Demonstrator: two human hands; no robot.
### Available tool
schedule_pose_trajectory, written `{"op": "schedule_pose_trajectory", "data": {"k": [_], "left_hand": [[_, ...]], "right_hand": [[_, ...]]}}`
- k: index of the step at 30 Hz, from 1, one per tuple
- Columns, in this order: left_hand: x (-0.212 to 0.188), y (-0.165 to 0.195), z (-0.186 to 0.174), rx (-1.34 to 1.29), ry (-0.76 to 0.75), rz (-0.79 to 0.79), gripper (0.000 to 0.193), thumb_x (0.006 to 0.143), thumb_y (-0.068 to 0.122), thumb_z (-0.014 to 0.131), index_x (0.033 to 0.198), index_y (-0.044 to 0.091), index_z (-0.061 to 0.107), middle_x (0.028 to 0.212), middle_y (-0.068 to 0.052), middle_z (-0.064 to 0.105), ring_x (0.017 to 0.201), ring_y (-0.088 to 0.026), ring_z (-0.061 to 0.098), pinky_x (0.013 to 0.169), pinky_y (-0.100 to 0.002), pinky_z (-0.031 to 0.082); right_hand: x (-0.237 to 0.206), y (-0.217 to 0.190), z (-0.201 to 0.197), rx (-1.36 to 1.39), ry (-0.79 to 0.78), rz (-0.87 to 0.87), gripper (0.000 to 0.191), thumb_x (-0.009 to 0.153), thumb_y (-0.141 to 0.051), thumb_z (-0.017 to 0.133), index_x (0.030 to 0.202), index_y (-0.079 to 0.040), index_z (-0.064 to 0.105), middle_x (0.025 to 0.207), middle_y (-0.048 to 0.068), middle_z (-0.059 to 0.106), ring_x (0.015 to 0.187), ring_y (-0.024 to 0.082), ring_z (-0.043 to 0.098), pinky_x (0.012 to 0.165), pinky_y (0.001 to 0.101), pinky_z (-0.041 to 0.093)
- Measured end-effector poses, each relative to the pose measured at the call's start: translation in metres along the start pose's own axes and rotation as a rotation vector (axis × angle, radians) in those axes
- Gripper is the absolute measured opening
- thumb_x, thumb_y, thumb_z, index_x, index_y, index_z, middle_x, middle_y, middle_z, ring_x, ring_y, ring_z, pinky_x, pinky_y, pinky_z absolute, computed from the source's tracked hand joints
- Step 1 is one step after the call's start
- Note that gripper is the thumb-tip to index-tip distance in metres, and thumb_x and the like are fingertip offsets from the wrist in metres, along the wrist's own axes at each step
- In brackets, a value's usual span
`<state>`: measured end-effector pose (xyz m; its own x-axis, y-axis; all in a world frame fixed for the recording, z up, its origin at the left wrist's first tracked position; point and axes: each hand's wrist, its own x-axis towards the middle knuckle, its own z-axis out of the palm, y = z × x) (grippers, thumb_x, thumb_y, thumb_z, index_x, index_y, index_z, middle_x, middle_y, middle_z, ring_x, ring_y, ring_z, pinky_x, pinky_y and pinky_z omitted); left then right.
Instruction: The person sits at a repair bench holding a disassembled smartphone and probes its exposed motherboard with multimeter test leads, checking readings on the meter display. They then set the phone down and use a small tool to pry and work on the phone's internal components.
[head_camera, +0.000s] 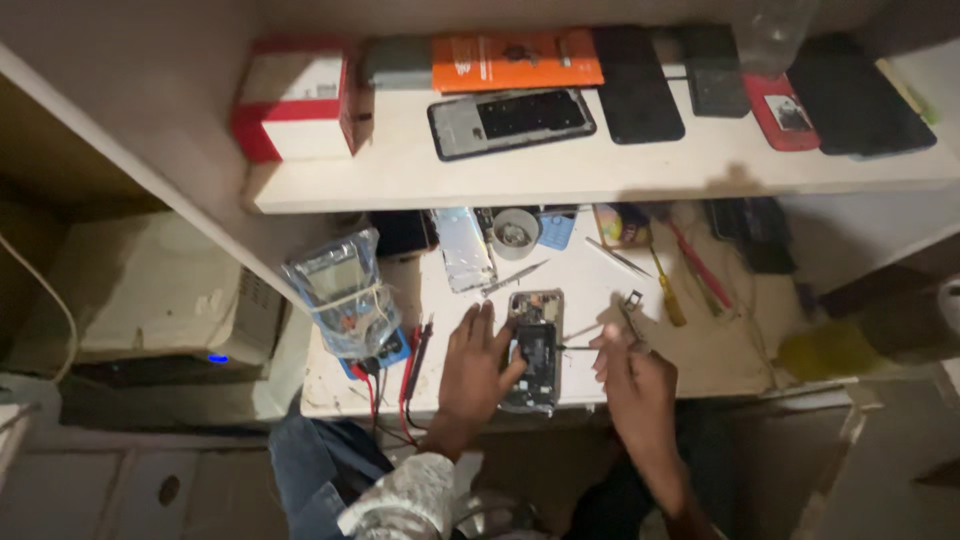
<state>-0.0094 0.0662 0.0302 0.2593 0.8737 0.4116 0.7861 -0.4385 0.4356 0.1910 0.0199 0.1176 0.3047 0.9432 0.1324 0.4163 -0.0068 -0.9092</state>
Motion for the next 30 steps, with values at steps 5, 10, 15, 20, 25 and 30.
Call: {"op": "schedule_pose_trajectory", "data": {"k": [5, 10, 15, 20, 25, 30], "left_hand": [[-0.004, 0.005, -0.001, -0.027, 0.013, -0.019, 0.051, 0.085, 0.028, 0.07, 0.13, 0.006, 0.065, 0.143, -0.026, 0.052, 0.137, -0.043, 0.045, 0.11, -0.05, 0.039], [-0.001, 0.006, -0.001, 0.041, 0.021, 0.021, 0.053, 0.082, 0.03, 0.072, 0.13, 0.007, 0.066, 0.141, -0.029, 0.051, 0.134, -0.045, 0.044, 0.108, -0.052, 0.038], [-0.002, 0.006, -0.001, 0.052, -0.017, 0.006, 0.055, 0.085, 0.031, 0.071, 0.134, 0.005, 0.063, 0.144, -0.028, 0.05, 0.138, -0.043, 0.042, 0.111, -0.051, 0.037], [-0.001, 0.005, -0.003, 0.02, -0.042, -0.002, 0.059, 0.084, 0.034, 0.073, 0.135, 0.006, 0.062, 0.144, -0.029, 0.049, 0.138, -0.044, 0.04, 0.11, -0.052, 0.036], [0.0, 0.007, -0.004, 0.047, -0.023, -0.004, 0.056, 0.085, 0.032, 0.073, 0.135, 0.008, 0.063, 0.146, -0.027, 0.049, 0.139, -0.043, 0.041, 0.111, -0.052, 0.036], [0.0, 0.007, -0.004, 0.023, -0.028, -0.024, 0.055, 0.085, 0.03, 0.072, 0.133, 0.006, 0.063, 0.144, -0.028, 0.05, 0.138, -0.043, 0.041, 0.11, -0.052, 0.037]], "right_hand": [[0.006, 0.004, 0.008, -0.004, 0.179, -0.065, 0.052, 0.113, -0.031, 0.046, 0.08, 0.001, 0.071, 0.06, 0.006, 0.055, 0.057, 0.013, 0.05, 0.057, 0.034, 0.043], [0.012, 0.006, 0.012, -0.115, 0.071, -0.235, 0.051, 0.11, -0.032, 0.049, 0.074, 0.003, 0.061, 0.059, 0.005, 0.052, 0.053, 0.017, 0.051, 0.057, 0.0334, 0.043], [0.044, 0.028, -0.007, 0.02, -0.107, -0.092, 0.044, 0.112, -0.03, 0.049, 0.08, 0.0, 0.059, 0.067, 0.006, 0.055, 0.061, 0.017, 0.052, 0.059, 0.0332, 0.044], [0.067, 0.077, 0.007, 0.38, -0.403, 0.162, 0.013, 0.088, 0.0, 0.063, 0.1, 0.004, 0.064, 0.094, 0.004, 0.064, 0.067, 0.015, 0.054, 0.052, 0.0323, 0.04], [0.059, 0.117, 0.049, -0.14, -0.295, 0.011, 0.027, 0.09, -0.025, 0.075, 0.091, 0.0, 0.065, 0.082, 0.009, 0.073, 0.074, 0.015, 0.066, 0.07, 0.0299, 0.055], [0.064, 0.13, 0.058, -0.3, -0.318, 0.117, 0.031, 0.086, -0.031, 0.08, 0.084, -0.002, 0.07, 0.074, 0.014, 0.072, 0.069, 0.023, 0.067, 0.072, 0.0365, 0.055]]}}
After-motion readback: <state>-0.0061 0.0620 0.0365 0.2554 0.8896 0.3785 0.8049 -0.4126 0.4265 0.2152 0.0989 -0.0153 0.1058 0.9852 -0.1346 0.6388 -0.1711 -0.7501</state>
